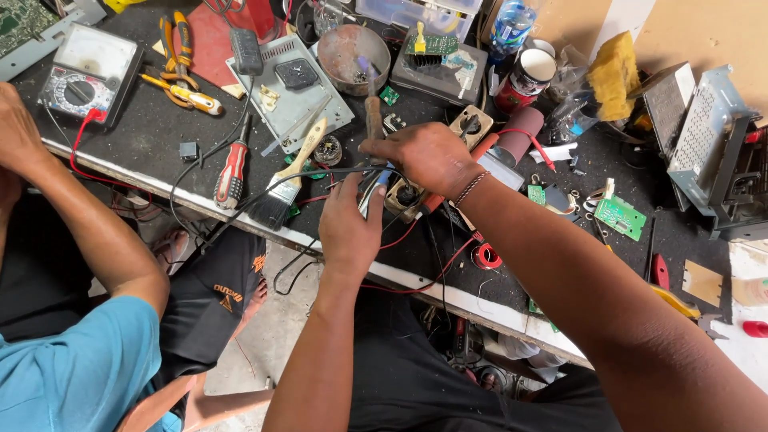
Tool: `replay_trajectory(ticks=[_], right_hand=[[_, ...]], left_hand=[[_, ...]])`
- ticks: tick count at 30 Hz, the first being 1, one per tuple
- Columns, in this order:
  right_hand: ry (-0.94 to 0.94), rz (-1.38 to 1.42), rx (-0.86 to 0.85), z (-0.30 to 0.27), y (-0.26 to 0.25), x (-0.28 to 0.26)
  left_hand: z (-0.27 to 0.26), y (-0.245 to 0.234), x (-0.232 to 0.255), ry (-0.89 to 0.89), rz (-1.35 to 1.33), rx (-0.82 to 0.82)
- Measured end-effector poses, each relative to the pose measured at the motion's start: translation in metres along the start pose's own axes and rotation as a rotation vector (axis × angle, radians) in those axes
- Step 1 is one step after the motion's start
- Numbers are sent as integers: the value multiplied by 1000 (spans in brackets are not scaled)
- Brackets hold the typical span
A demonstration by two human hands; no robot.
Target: The person uses a screwdriver to remove a component from a green circuit board. They then use a soldering iron to heat the board and remove a small electronic part, placing it on the table. The person continues to work on the board with the soldering iron and screwdriver.
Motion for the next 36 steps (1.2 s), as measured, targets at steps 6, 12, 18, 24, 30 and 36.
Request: replay_trajectory(ticks=[6,12,18,24,30,36], right_hand=[[-11,207,-117,4,-2,-1],[1,332,-167,8,-19,-6],[67,329,-262,8,-8,1],[150,374,-319,5,1,2],[230,516,-322,8,-32,-10],[313,575,-173,-9,-46,1]], left_hand=[[22,14,-25,-177,-258,-108],[40,28,-58,-185,-315,-177],[29,13,-33,-222,-480,-144],[11,-10,-8,-268,-659,-123],[2,0,-20,-260,-828,-119],[-17,-7,-18,-311,-839,-148]])
Point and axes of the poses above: each hand's wrist, its own z-axis towards the middle knuckle, its own y-axis out of the palm, x = y × z, the point moved 4 cm from there along z, towards the middle knuckle, and after that the axes turned 3 degrees about -y, right-handed, at the moved point
